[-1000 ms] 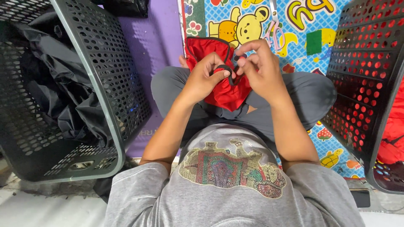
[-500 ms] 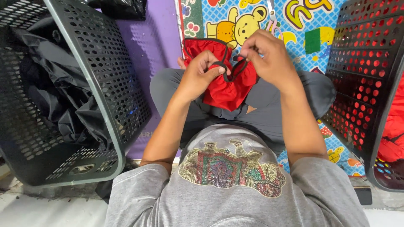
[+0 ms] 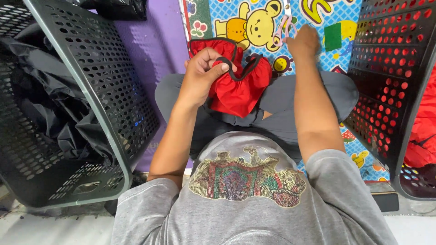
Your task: Trimming excess fabric or threads from red fabric covers using scissors while sitting on the floor.
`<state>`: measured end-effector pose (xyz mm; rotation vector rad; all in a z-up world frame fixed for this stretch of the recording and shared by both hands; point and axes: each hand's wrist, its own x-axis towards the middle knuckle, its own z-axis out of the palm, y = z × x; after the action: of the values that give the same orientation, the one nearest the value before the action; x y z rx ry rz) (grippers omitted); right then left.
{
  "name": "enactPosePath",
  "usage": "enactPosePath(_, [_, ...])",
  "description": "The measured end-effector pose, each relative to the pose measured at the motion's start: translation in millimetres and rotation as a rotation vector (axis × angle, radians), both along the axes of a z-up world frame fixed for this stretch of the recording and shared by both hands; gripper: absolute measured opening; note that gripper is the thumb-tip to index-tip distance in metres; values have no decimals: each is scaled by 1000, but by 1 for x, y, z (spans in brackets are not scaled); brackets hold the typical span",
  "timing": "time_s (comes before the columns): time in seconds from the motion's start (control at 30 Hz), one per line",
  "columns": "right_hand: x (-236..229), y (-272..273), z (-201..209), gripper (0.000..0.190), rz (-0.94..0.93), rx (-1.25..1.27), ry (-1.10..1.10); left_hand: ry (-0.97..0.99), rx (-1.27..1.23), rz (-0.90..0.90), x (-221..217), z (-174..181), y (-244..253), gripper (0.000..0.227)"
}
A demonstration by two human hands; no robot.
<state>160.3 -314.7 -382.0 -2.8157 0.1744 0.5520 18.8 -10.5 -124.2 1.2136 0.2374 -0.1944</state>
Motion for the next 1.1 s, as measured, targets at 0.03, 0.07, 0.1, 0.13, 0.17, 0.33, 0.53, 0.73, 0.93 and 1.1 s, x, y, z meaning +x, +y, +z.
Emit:
enactPosePath(0.03, [1,6,9,67,-2,-1,-3,-3,-1,-2,0,1,1,10])
enactPosePath(0.07, [1,12,18,69,-37,11,-16,13,-34,11,1,2,1,10])
enactPosePath(0.1, [-1,18,27,76,-70,22,-24,33,-66,26,-1,4,2,10])
enactPosePath(0.13, [-4,20,27,76,-71,21,-23,34,-67,25,-1,1,3,10])
enactPosePath(0.17, [-6,23,27,70,-8,-40,-20,39,-119,36,0,-2,4,11])
enactPosePath(0.33, [-11,32,27,33,116,-171,56,45,-180,40,4,-2,5,14])
enactPosePath(0.53, [-17,33,14,58,123,-124,-15,20,-207,62,3,2,4,13])
enactPosePath(0.73, [-4,35,17,47,79,-100,36,23,-195,74,3,4,4,15])
enactPosePath(0.93, [-28,29,100,23,-207,794,181,20,-173,92,-3,8,9,15])
enactPosePath(1.1, [-81,29,182,45,-27,1271,123,-59,-80,170,0,5,6,16])
